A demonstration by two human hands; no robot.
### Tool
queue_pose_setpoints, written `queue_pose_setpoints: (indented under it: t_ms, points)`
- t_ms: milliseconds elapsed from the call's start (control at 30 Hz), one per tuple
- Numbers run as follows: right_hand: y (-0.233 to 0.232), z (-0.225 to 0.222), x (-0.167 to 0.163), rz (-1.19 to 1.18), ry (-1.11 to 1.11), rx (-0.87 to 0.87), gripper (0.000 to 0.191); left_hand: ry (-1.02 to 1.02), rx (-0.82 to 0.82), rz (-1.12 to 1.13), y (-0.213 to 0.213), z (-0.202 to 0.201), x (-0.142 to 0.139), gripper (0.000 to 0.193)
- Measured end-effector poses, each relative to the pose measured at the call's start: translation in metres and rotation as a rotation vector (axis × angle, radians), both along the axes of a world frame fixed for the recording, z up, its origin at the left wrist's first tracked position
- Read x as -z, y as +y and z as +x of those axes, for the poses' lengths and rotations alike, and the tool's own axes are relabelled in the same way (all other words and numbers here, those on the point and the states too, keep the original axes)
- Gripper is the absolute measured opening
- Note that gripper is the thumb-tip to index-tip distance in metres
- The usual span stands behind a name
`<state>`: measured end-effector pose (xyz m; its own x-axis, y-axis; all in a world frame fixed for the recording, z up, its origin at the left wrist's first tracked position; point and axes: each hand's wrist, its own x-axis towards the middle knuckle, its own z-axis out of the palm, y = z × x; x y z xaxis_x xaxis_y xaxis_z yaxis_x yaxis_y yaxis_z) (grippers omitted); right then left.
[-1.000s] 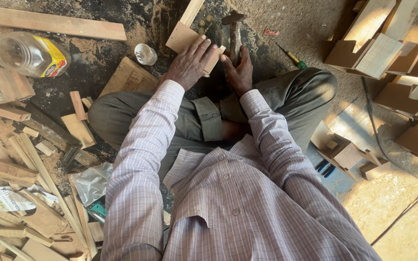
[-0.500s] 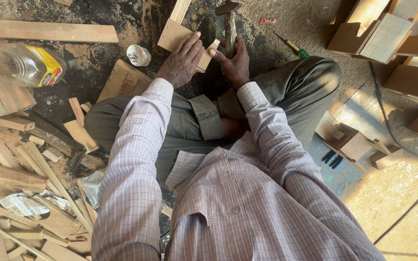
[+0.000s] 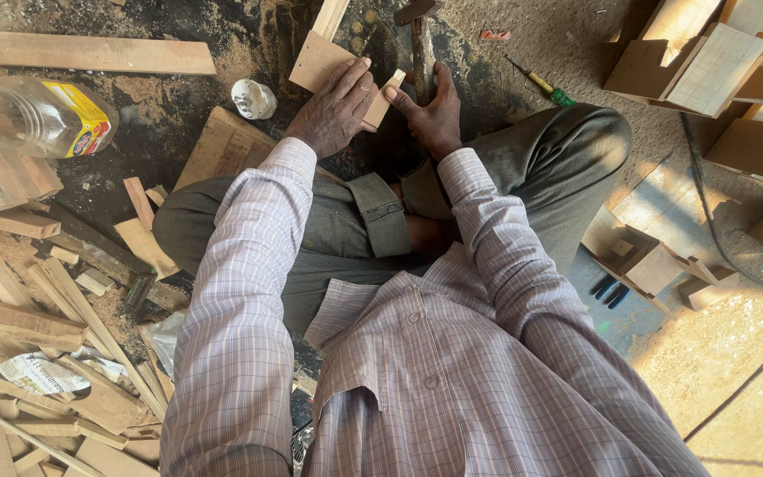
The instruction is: The person assembles small wooden boxes by hand, using a hammer to drive nails into pre-cut wooden pieces. They apply glue to joints, align the pieces, and secure them with nails. The person works on multiple boxes, handling each piece individually and assembling them on the floor.
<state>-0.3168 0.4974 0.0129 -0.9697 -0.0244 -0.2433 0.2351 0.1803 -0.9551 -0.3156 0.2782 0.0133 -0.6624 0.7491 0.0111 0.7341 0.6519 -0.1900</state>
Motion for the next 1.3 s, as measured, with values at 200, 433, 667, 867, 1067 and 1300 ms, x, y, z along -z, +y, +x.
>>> queue_pose_setpoints:
  t_ms: [200,433,667,867,1067,1300]
  points:
    - [0.001,-0.002,0.006,0.057,-0.005,-0.019,0.088,0.023,-0.003,-0.073,0.000,0.001,0.002,0.083]
    - [0.003,-0.002,0.017,0.063,0.026,0.002,0.094,-0.105,-0.325,0.269,-0.011,0.018,-0.044,0.077]
    - [0.002,-0.005,0.019,-0.099,-0.021,-0.049,0.064,0.250,-0.923,0.772,-0.169,0.123,-0.107,0.041]
    - [0.005,-0.009,0.024,-0.044,-0.026,-0.113,0.079,-0.080,-1.701,0.630,-0.232,0.273,-0.065,0.024]
    - [0.005,-0.011,0.030,-0.003,-0.098,-0.089,0.087,-0.174,-1.978,0.630,-0.202,0.368,0.003,0.023]
    - [0.001,-0.008,0.026,-0.044,-0.097,-0.099,0.082,0.022,-2.141,0.690,-0.162,0.417,0.009,0.036]
